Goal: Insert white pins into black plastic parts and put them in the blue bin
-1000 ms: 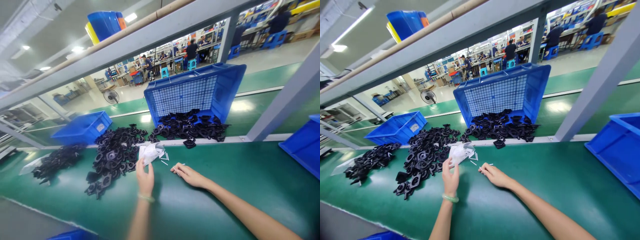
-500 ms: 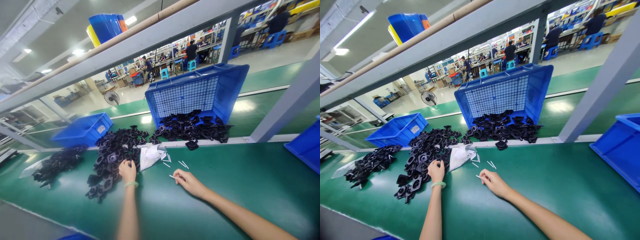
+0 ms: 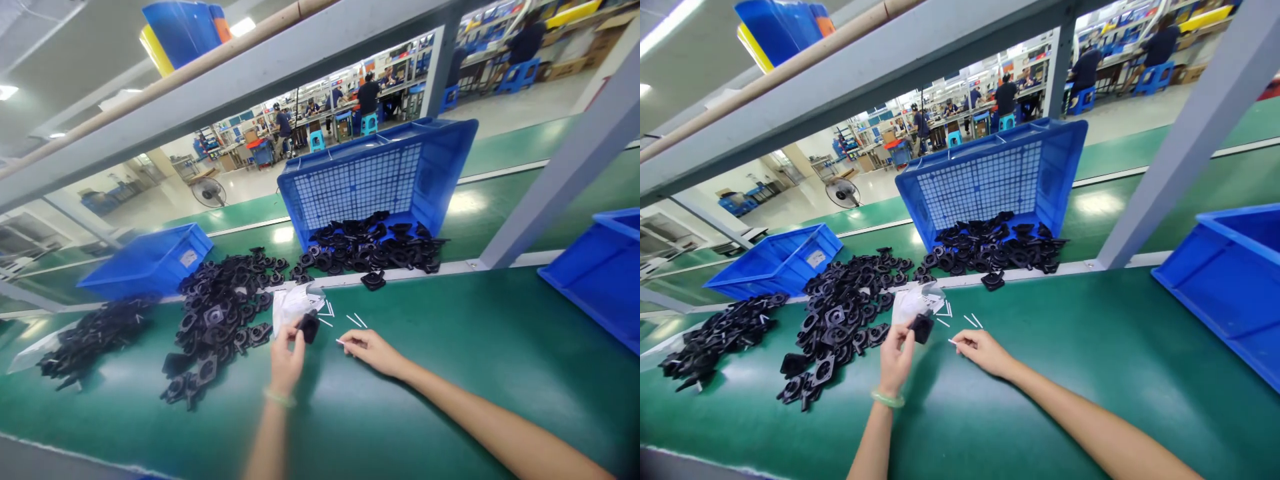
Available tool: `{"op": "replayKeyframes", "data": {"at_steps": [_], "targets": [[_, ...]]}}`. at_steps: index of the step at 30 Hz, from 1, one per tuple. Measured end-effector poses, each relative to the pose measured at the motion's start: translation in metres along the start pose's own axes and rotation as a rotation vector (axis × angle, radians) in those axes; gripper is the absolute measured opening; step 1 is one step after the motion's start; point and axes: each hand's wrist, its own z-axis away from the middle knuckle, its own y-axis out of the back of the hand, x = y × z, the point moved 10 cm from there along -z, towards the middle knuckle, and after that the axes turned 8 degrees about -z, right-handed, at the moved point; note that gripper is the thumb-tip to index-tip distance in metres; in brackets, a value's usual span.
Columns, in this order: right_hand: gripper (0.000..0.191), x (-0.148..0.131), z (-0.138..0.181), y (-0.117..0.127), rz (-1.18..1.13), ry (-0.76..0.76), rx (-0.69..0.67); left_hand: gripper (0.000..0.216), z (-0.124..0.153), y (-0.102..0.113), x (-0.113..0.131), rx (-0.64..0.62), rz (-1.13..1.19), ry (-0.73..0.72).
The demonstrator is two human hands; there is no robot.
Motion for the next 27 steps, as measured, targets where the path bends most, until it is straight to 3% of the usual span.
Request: {"op": "replayKeyframes", "data": {"at_steps": [3, 6, 14, 27], "targets": [[0.040, -0.002, 0.005, 0.001, -0.053, -0.007, 0.036, 0.012, 0.013, -0.040, 0.018, -0.172, -0.057, -0.028], [0.041, -0.005, 0.010, -0.004, -0.021, -0.024, 0.045, 0.013, 0.020, -0.054, 0.016, -0.207, -0.071, 0.038], [0.030, -0.008, 0.011, -0.009, 0.109, -0.036, 0.078, 0.014, 0.025, -0.059, 0.012, -0.232, -0.064, 0.114], [0.018, -0.006, 0.011, -0.006, 0.238, -0.012, 0.140, 0.012, 0.029, -0.060, 0.021, -0.218, -0.178, 0.015]]}}
